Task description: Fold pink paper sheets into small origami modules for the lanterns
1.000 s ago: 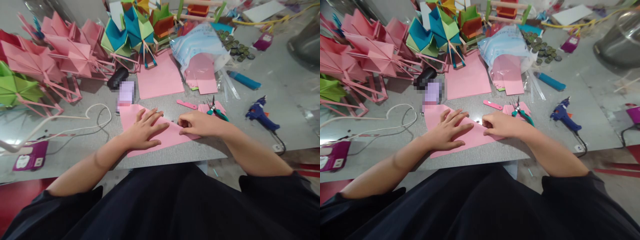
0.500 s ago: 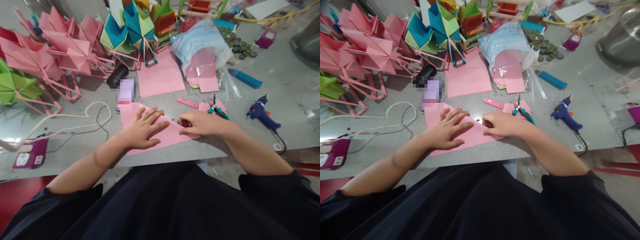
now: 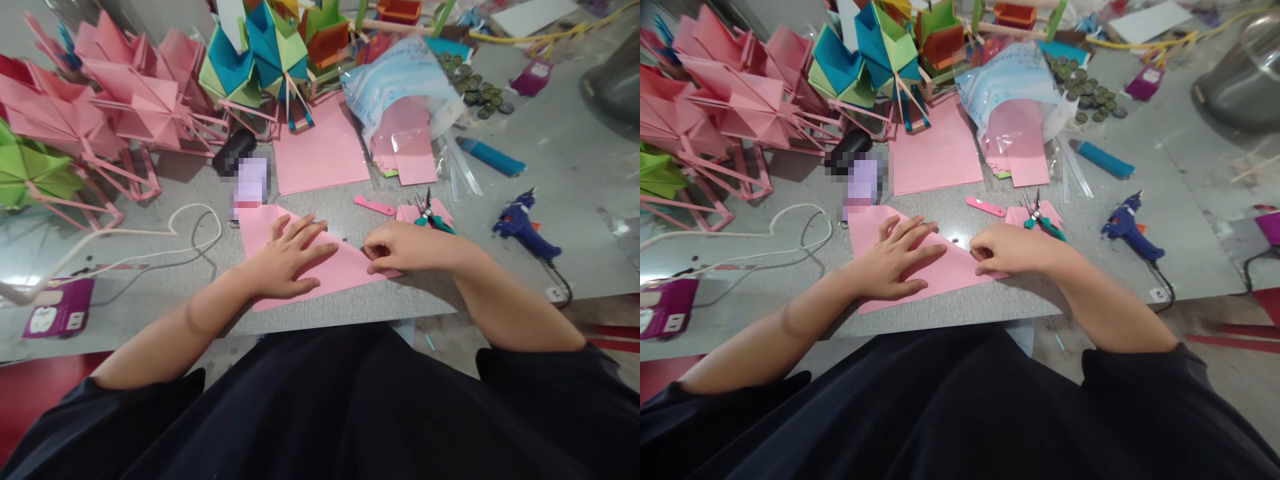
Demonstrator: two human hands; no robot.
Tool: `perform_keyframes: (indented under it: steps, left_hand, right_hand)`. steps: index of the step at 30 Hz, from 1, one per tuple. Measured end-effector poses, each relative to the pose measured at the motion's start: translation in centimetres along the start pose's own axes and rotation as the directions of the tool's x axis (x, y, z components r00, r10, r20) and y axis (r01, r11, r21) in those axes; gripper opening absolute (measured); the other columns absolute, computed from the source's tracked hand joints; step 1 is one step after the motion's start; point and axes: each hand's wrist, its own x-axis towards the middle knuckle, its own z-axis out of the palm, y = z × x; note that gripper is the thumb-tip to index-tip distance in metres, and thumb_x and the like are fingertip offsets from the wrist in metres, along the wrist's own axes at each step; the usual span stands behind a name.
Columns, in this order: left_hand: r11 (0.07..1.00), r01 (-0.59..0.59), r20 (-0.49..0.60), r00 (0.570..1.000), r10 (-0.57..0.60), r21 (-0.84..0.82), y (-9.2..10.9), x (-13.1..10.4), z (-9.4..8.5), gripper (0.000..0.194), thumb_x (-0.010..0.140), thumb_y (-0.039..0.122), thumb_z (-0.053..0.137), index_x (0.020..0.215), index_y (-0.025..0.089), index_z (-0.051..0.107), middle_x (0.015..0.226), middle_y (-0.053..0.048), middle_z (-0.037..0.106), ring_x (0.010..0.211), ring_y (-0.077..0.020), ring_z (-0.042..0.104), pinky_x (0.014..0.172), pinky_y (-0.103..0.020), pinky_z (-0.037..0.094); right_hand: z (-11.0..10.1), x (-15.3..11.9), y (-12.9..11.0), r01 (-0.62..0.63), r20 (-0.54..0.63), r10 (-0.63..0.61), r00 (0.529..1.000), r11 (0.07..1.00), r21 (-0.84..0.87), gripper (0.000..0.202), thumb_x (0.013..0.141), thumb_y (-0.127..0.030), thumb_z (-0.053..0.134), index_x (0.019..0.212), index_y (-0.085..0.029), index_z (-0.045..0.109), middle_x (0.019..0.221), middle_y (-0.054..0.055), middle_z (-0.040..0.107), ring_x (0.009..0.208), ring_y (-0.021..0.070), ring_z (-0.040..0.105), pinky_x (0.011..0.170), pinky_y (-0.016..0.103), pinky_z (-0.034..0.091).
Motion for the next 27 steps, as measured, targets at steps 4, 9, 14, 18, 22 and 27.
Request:
perform_keyframes:
  steps: [4, 9, 14, 18, 22, 27]
  left_hand:
    - [1.000, -0.007, 0.006, 1.000, 0.007, 0.010, -0.04, -0.03, -0.05, 0.070, 0.104, 0.067, 0.056, 0.166, 0.035, 0.049, 0.177, -0.016, 0.037, 0.161, -0.0479, 0.029, 0.130, -0.070, 0.009]
    - [1.000, -0.003, 0.023, 1.000, 0.003, 0.023, -0.02, 0.01, -0.13, 0.070, 0.103, 0.066, 0.056, 0.165, 0.035, 0.049, 0.177, -0.016, 0.037, 0.161, -0.0477, 0.029, 0.130, -0.071, 0.008]
    - [1.000, -0.002, 0.015, 1.000, 0.002, -0.001, 0.04, 0.08, -0.20, 0.070, 0.102, 0.064, 0.059, 0.164, 0.033, 0.051, 0.176, -0.017, 0.039, 0.160, -0.0493, 0.031, 0.130, -0.071, 0.008]
    - [1.000, -0.006, 0.004, 1.000, 0.006, -0.004, -0.01, 0.06, -0.18, 0.071, 0.101, 0.065, 0.060, 0.165, 0.035, 0.050, 0.176, -0.015, 0.040, 0.161, -0.0480, 0.030, 0.131, -0.069, 0.007]
    - [1.000, -0.012, 0.010, 1.000, 0.011, 0.019, -0.06, 0.03, -0.17, 0.072, 0.101, 0.065, 0.060, 0.165, 0.035, 0.048, 0.176, -0.016, 0.039, 0.162, -0.0467, 0.029, 0.130, -0.068, 0.008]
    - [1.000, -0.015, -0.001, 1.000, 0.015, 0.015, -0.03, 0.00, -0.17, 0.071, 0.101, 0.066, 0.059, 0.163, 0.033, 0.052, 0.175, -0.018, 0.040, 0.161, -0.0482, 0.031, 0.130, -0.069, 0.010]
  right_hand:
    - [-0.09, -0.24, 0.09, -0.029, 0.024, 0.029, 0.999, 1.000, 0.012, 0.030, 0.089, -0.029, 0.073, 0.068, -0.022, 0.052, 0.067, -0.001, 0.065, 0.064, 0.0151, 0.057, 0.064, 0.033, 0.034]
    - [-0.26, -0.44, 0.25, -0.084, 0.048, 0.084, 0.995, 0.996, -0.006, 0.026, 0.087, -0.031, 0.074, 0.070, -0.022, 0.057, 0.067, 0.000, 0.068, 0.064, 0.0162, 0.060, 0.063, 0.033, 0.034]
    - [-0.35, -0.59, 0.56, -0.109, 0.067, 0.109, 0.992, 0.994, 0.009, 0.025, 0.086, -0.033, 0.076, 0.070, -0.023, 0.060, 0.068, 0.000, 0.071, 0.065, 0.0181, 0.064, 0.063, 0.033, 0.036]
    - [-0.35, -0.80, 0.79, -0.106, 0.067, 0.104, 0.992, 0.994, 0.032, 0.024, 0.084, -0.035, 0.078, 0.075, -0.024, 0.060, 0.069, 0.001, 0.072, 0.067, 0.0201, 0.066, 0.064, 0.034, 0.038]
    - [-0.38, -0.95, 0.91, -0.099, 0.076, 0.096, 0.992, 0.995, 0.029, 0.020, 0.084, -0.034, 0.077, 0.078, -0.024, 0.060, 0.072, 0.001, 0.074, 0.069, 0.0209, 0.067, 0.063, 0.033, 0.039]
    - [-0.41, -1.02, 0.94, -0.085, 0.072, 0.083, 0.994, 0.996, 0.024, 0.019, 0.084, -0.031, 0.076, 0.078, -0.024, 0.059, 0.074, 0.001, 0.074, 0.071, 0.0211, 0.068, 0.063, 0.034, 0.038]
